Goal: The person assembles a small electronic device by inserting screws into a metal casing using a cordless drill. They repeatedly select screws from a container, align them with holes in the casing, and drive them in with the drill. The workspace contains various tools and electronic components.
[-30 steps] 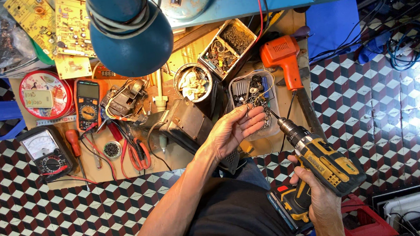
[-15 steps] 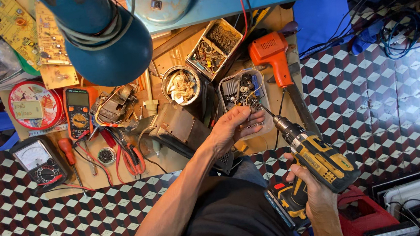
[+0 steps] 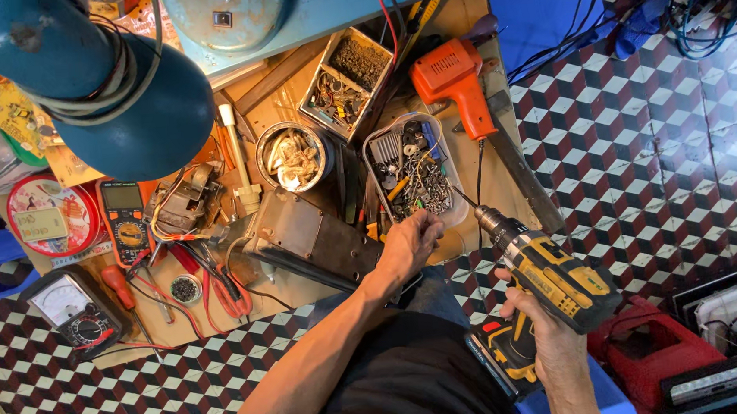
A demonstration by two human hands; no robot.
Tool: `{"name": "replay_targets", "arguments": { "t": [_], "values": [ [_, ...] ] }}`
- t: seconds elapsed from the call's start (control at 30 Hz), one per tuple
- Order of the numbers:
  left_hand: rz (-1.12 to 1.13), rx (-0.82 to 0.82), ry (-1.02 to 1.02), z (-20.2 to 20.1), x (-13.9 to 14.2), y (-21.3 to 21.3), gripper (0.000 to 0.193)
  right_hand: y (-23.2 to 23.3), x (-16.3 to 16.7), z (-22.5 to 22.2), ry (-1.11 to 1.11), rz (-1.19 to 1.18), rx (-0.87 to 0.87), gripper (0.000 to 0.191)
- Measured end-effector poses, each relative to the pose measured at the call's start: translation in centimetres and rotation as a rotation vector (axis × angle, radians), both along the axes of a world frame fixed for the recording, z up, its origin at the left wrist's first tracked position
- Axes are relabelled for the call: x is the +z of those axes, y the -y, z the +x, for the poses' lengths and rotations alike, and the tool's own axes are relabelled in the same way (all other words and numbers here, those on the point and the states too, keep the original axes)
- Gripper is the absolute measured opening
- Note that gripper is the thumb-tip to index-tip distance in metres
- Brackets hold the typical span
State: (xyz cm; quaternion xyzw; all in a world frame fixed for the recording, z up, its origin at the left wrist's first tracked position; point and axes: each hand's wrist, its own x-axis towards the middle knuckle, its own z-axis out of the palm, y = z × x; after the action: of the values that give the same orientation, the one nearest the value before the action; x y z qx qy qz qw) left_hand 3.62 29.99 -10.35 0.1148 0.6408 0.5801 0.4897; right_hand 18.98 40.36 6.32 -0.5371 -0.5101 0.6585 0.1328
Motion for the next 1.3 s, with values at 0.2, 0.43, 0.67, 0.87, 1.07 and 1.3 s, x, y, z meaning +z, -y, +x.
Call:
{"name": "replay_targets", "arguments": {
  "t": [0.2,0.43,0.67,0.87,1.07,1.3],
  "values": [
    [-0.166,0.039,-0.512,-1.4,1.5,-1.6,0.021,0.1,-0.9,1.0,-0.013,0.037,-0.010,0.034],
    [-0.445,-0.271,-0.975,-7.4,0.7,-3.0,0.016,0.4,-2.1,2.0,-0.026,-0.009,0.003,0.030],
    [-0.539,-0.548,-1.116,-9.4,-1.3,-4.9,0.027,0.7,-1.9,2.2,-0.025,-0.009,-0.022,0.031],
    [-0.578,-0.556,-1.145,-9.5,-2.4,-6.2,0.013,0.7,-1.8,2.5,-0.021,0.024,0.014,0.022],
    [-0.361,-0.389,-1.145,-9.9,0.5,-4.8,0.013,0.9,-1.1,2.3,0.014,-0.009,0.009,0.028],
    [-0.008,0.343,-0.517,-8.9,11.5,1.7,0.018,0.0,1.4,0.2,-0.041,0.014,0.047,0.031]
  ]
}}
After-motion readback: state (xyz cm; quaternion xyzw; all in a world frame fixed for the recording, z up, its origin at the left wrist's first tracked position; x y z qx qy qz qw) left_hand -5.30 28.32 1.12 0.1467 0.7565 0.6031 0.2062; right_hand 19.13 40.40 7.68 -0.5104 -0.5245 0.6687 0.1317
